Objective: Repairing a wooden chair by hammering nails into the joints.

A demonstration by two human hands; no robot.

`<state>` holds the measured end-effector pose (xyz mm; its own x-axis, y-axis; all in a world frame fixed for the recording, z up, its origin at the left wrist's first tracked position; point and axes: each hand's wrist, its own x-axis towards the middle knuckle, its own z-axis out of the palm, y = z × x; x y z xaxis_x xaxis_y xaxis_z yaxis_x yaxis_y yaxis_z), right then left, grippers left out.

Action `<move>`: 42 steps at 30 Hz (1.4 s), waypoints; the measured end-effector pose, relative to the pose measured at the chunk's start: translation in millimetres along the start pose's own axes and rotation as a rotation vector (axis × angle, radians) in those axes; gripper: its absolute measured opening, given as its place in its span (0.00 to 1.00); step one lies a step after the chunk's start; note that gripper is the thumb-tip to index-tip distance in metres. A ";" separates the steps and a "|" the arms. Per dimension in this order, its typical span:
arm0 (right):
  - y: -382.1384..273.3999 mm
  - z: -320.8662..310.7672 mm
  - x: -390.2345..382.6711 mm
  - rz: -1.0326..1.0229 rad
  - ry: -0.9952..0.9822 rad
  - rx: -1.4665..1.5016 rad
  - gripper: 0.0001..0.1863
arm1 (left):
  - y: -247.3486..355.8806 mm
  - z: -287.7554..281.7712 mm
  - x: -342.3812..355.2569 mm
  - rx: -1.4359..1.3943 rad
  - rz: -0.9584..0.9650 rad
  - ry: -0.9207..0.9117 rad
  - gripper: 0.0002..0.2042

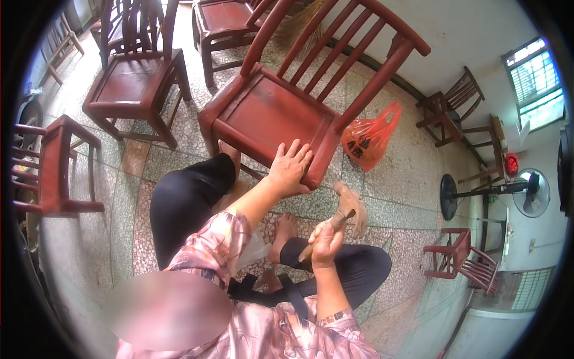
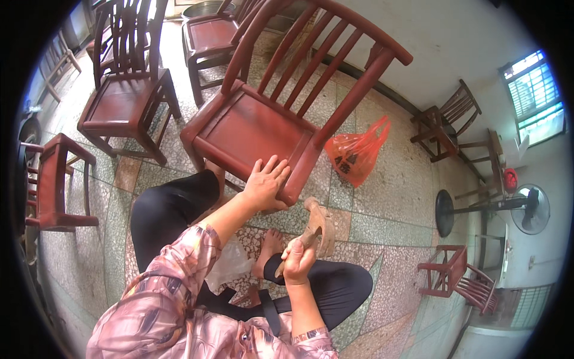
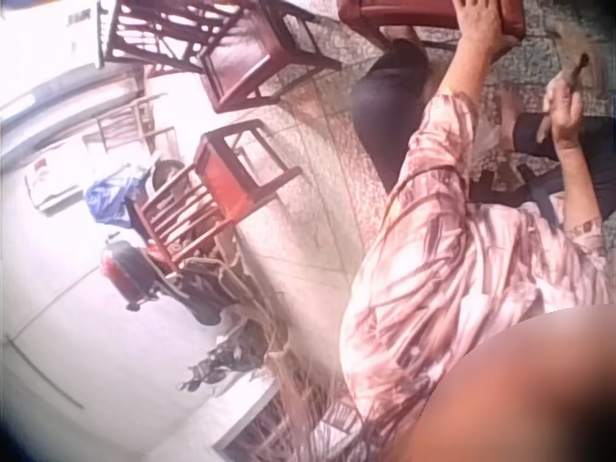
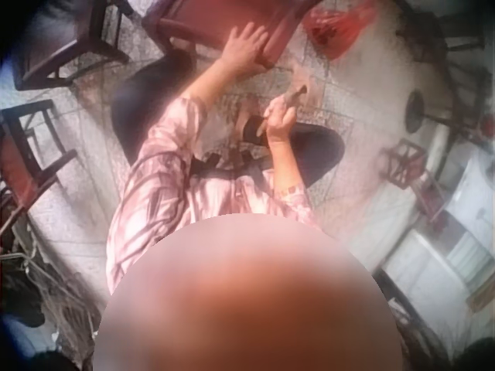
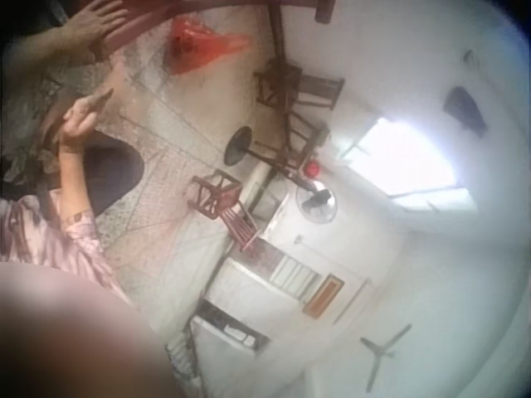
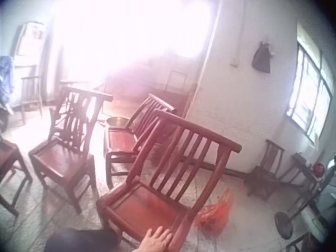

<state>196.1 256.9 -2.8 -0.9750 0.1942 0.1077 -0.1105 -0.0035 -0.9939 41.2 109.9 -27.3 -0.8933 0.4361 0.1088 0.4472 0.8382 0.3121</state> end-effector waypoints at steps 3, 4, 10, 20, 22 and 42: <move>-2.6 0.2 -4.9 -0.014 0.012 0.027 0.15 | 0.7 1.7 2.0 -0.020 0.014 0.011 0.51; 3.0 -1.3 -7.4 0.070 0.016 -0.011 0.15 | 1.9 1.6 3.4 -0.021 0.019 0.004 0.51; -41.8 7.6 -5.0 -0.078 0.000 0.099 0.19 | -1.7 1.6 0.2 -0.006 0.007 -0.012 0.50; 45.8 -16.3 8.4 0.034 0.000 -0.355 0.16 | 3.7 4.3 2.9 -0.011 0.027 0.008 0.50; 3.5 -7.1 8.9 0.026 -0.057 0.053 0.14 | -3.3 4.8 2.7 0.017 0.008 -0.011 0.49; 32.1 -16.7 24.0 -0.224 -0.090 -0.741 0.19 | 0.3 13.0 9.0 -0.114 -0.059 0.154 0.45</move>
<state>172.4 277.8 -32.6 -0.9601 0.0319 0.2779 -0.1802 0.6893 -0.7017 33.9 118.3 -38.4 -0.9180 0.3248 0.2276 0.3937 0.8147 0.4257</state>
